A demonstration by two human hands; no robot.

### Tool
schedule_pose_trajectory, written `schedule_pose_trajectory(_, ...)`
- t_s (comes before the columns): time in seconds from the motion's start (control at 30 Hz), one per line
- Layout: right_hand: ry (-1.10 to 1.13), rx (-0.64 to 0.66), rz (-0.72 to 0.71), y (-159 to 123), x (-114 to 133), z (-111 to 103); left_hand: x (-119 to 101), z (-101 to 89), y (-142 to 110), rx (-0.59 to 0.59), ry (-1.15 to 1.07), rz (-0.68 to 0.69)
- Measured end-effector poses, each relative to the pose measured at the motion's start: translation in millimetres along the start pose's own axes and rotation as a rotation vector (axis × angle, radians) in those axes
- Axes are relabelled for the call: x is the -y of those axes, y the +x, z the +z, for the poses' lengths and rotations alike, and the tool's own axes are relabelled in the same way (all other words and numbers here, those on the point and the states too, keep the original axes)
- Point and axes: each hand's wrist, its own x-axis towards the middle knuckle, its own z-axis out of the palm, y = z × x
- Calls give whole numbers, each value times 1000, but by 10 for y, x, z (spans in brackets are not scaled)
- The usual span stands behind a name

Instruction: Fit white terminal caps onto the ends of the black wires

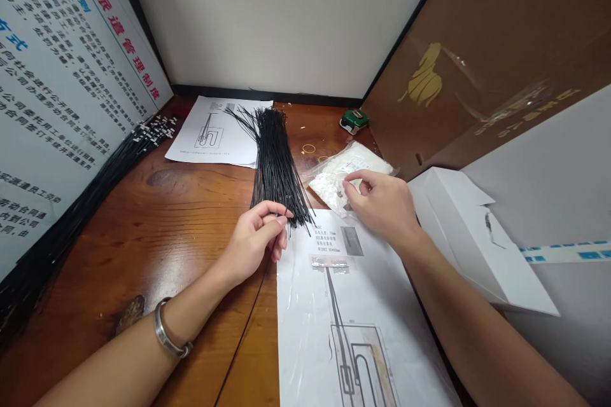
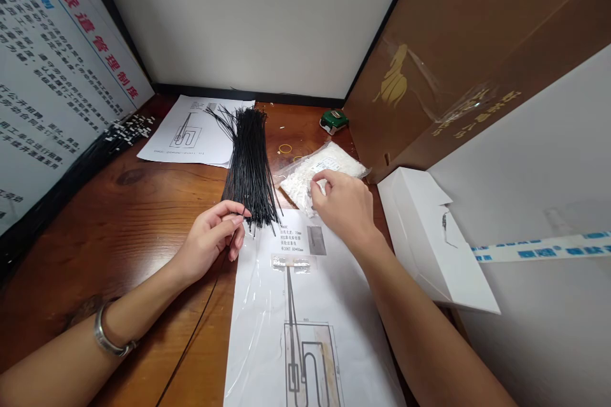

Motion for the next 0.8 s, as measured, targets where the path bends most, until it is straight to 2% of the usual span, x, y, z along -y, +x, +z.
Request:
schedule_pose_trajectory(0.1, 82, -58, -15, -31, 80, -20, -5, 15, 7, -39, 15, 6)
schedule_pose_trajectory(0.2, 251, -37, -29, -102, 216, -39, 0, 23, 16, -51, 53, 8)
schedule_pose_trajectory(0.3, 516, 118, -25, -208, 379, -50, 2, 19, 17, -49, 79, 14)
schedule_pose_trajectory(0.4, 715, 362, -13, -313, 514, -56, -9, 18, 9, -62, 90, 8)
schedule_pose_trajectory(0.5, 742, 460, -30, -380, 579, -50, -19, 18, -3, -53, 86, 12)
schedule_pose_trajectory(0.67, 743, 507, -47, -395, 566, 0, 0, 0, -6, -7, 76, 70)
schedule_pose_trajectory(0.8, 771, 519, -71, -381, 545, 21, 8, -9, -8, 5, 77, 63)
